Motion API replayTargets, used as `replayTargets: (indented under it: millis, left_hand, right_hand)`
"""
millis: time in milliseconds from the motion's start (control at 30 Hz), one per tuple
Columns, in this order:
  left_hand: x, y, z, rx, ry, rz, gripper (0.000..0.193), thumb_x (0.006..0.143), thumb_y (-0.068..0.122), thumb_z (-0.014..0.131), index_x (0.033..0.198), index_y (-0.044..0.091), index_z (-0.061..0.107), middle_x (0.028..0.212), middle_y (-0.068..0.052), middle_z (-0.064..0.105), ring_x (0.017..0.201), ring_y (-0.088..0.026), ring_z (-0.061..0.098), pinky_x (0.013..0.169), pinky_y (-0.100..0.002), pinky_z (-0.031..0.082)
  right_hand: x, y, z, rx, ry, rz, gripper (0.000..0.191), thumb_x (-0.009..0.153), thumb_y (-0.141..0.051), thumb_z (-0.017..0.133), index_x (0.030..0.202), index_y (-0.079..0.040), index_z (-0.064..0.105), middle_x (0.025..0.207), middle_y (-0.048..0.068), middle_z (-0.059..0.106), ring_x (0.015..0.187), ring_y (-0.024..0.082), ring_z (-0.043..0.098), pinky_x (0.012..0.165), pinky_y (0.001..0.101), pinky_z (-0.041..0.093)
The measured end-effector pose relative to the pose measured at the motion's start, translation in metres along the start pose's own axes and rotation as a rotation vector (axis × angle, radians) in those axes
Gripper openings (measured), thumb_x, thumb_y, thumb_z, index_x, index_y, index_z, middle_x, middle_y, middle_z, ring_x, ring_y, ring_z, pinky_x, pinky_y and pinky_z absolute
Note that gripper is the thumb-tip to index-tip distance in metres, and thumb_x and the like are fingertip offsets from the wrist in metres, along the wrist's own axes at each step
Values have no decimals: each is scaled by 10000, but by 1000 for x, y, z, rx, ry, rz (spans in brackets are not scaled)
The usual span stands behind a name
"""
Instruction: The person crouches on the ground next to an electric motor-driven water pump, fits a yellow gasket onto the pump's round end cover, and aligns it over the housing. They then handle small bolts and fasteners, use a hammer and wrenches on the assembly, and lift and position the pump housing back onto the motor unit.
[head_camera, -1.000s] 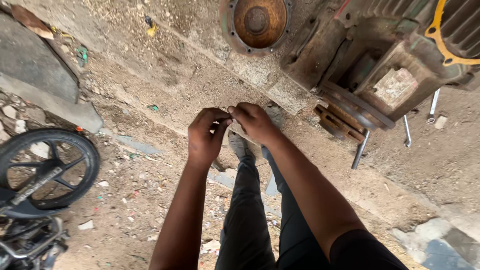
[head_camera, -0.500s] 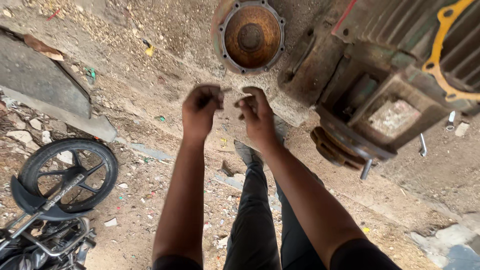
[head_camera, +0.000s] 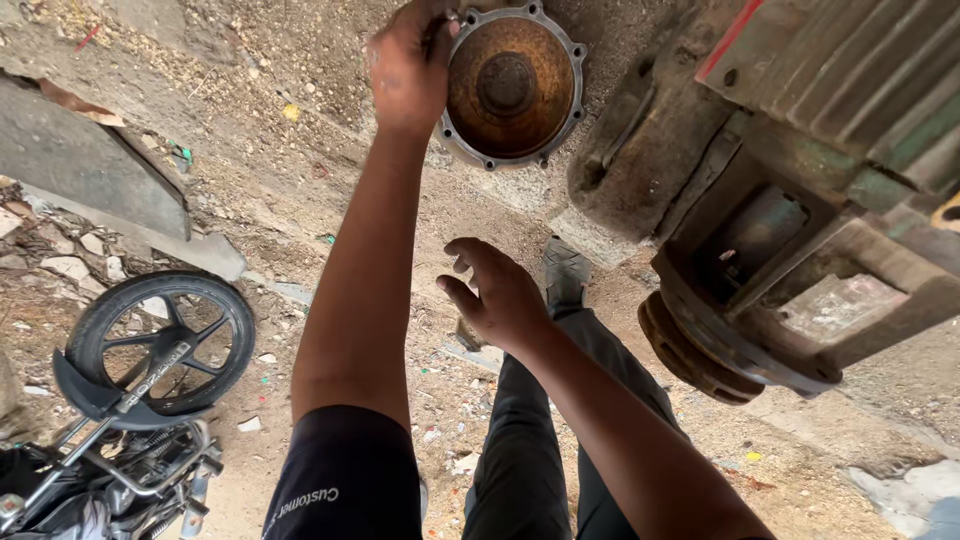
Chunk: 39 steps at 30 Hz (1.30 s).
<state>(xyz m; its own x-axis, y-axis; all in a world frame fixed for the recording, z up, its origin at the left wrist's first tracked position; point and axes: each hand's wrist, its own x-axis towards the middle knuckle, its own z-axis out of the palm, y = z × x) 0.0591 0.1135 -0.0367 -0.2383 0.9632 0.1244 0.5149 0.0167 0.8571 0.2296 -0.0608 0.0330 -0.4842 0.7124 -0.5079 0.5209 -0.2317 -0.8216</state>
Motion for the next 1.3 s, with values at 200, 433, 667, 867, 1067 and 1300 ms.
replayTargets:
  millis: [200, 433, 667, 867, 1067, 1300]
  left_hand:
    - [-8, -6, 9, -60, -1, -2, 188, 968, -15, 716, 1143, 52, 705, 1060, -157, 756, 931, -283, 788, 813, -377, 611]
    - [-8, -10, 12, 145, -27, 141, 166, 979, 10, 704, 1133, 72, 684, 1056, -151, 724, 930, -391, 708, 790, -461, 565]
    - [-5, -15, 15, 216, -104, 145, 126, 996, 59, 732, 1094, 72, 654, 996, -118, 716, 874, -347, 714, 734, -450, 579]
    - [-7, -18, 11, 160, -68, 142, 173, 989, 57, 731, 1147, 76, 663, 1038, -127, 716, 923, -368, 701, 775, -456, 582]
    - [-15, -18, 4, 180, -47, 59, 220, 943, 119, 749, 1149, 74, 687, 1101, -170, 695, 957, -423, 664, 798, -505, 551]
    - [-55, -10, -3, -941, -4, -488, 246, 939, 126, 818, 1144, 6, 752, 990, -103, 778, 831, -172, 700, 720, -313, 587]
  right_hand:
    - [5, 1, -7, 36, 11, 16, 400, 954, -298, 719, 1281, -95, 610, 1070, 116, 707, 868, 256, 730, 737, 394, 582]
    - [8, 6, -5, 25, 21, -13, 394, 950, -286, 725, 1274, -96, 609, 1060, 119, 708, 863, 266, 728, 733, 396, 578]
    - [14, 4, -9, -11, 10, 12, 388, 949, -278, 732, 1272, -101, 611, 1052, 113, 705, 847, 252, 727, 705, 401, 578]
    - [9, -19, -39, -116, 145, -178, 367, 984, -200, 721, 1303, -79, 587, 1141, 127, 698, 982, 272, 727, 816, 389, 593]
    - [75, -59, -128, -560, 373, -288, 291, 956, -92, 792, 1202, -85, 636, 1021, 107, 693, 849, 275, 689, 769, 403, 540]
    - [170, -54, -154, -127, -192, -518, 448, 1007, 117, 676, 1427, -23, 608, 1219, 84, 694, 1166, 178, 685, 990, 331, 570]
